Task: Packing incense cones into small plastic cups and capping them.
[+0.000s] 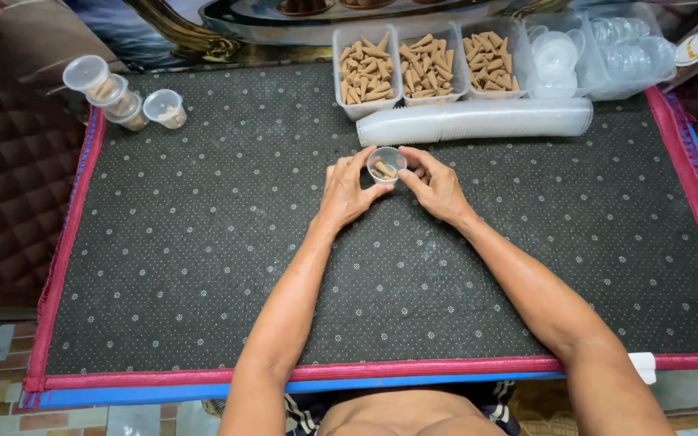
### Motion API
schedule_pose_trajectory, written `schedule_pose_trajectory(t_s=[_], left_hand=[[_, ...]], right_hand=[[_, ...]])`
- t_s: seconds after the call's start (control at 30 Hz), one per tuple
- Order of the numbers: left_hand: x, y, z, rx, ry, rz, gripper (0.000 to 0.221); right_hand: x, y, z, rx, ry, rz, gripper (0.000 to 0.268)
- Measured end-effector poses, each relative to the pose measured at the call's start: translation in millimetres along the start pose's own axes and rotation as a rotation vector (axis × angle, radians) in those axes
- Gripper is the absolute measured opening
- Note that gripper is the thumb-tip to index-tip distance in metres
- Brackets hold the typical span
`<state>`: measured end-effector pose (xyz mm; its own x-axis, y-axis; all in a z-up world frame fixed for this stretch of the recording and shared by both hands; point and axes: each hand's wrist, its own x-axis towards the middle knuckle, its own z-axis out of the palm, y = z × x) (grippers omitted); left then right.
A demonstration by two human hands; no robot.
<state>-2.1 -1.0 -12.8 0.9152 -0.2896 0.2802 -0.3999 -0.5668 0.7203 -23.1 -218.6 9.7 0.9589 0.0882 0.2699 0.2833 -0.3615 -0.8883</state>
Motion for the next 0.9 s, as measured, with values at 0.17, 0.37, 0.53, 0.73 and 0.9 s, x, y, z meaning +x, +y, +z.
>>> schedule_pose_trajectory(t_s=[0.17, 0.37, 0.53, 0.73, 0.9], left_hand=[[0, 9, -5, 0.005, -0.015, -0.026, 0.087], [0, 7, -4, 0.005, -0.005, -0.034, 0.079], [-3, 4, -12, -0.028, 0.030, -0.063, 0.076], [-6, 1, -26, -0.011, 0.090, -0.108, 0.074], [-5, -2, -23, 0.059, 0.061, -0.095, 0.076]], right_hand=[[0, -1, 0, 0.009, -0.008, -0.012, 0.041], [2, 0, 1, -0.002, -0.018, -0.016, 0.040], [25, -16, 0, -0.131, 0.018, -0.111, 0.029], [121, -11, 9, -0.388, 0.113, -0.424, 0.027], [187, -17, 31, -0.872, -0.086, -0.287, 0.013]])
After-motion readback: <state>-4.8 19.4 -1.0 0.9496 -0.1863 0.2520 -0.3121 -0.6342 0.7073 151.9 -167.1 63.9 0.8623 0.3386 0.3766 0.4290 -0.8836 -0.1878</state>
